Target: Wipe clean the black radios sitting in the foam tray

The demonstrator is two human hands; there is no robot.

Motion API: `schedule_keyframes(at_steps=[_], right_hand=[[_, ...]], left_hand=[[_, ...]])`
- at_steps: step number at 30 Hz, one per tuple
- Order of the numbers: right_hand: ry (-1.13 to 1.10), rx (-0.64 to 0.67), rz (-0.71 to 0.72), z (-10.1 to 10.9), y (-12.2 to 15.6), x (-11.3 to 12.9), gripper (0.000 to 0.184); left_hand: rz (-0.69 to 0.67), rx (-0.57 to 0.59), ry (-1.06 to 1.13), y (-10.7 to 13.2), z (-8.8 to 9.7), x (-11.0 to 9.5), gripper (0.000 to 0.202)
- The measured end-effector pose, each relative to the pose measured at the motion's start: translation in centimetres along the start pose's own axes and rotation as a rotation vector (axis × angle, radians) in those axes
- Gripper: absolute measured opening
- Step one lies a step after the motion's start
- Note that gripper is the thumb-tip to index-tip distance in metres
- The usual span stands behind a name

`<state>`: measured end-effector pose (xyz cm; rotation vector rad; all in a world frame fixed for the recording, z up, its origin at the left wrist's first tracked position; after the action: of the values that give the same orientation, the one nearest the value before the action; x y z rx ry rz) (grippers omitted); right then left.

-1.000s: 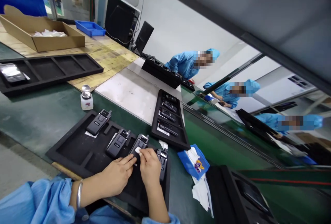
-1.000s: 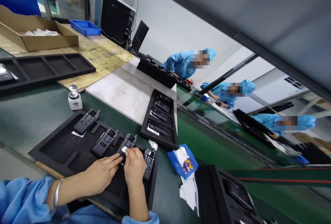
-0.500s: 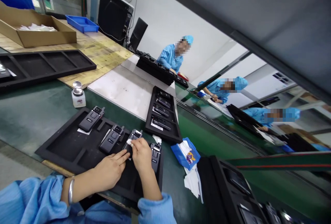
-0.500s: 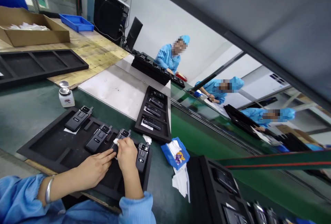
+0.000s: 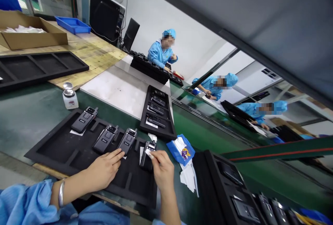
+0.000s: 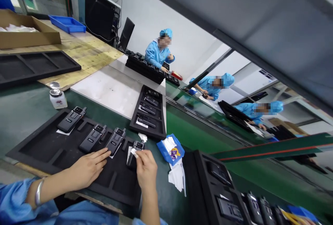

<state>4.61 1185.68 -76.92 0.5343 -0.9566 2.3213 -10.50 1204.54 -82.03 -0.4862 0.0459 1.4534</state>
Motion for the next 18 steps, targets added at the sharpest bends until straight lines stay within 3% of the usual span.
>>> schedule_keyframes(at_steps=[3, 8, 14, 18], right_hand=[[0.053, 0.079, -0.024, 1.2, 2.0, -2.2, 0.021], [0.088, 0.208, -0.022, 0.0, 3.7, -3.2, 0.025], [0.107, 0.21, 0.03, 0.0, 2.6, -3.1, 0.026], [0.063, 0.199, 0.045, -0.2, 3.5, -2.7, 0.026]], left_hand=[[-0.01, -0.024, -0.015, 0.0, 0.1, -0.1, 0.029], [-0.009, -0.005, -0.036, -0.1, 0.3, -0.3, 0.03], [-0.003, -0.017, -0.029, -0.2, 0.6, -0.5, 0.029], [0.008, -0.027, -0.014, 0.0, 0.5, -0.2, 0.029]])
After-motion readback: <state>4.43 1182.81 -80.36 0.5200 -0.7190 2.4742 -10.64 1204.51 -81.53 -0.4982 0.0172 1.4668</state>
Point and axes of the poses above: each hand's wrist, its own y-axis away from the middle knuckle, its own z-axis out of the back of the hand, x = y × z, the point moved 3 cm from there along -y, towards the middle knuckle, and after that the axes turned 8 degrees about z, right-handed, at the moved point
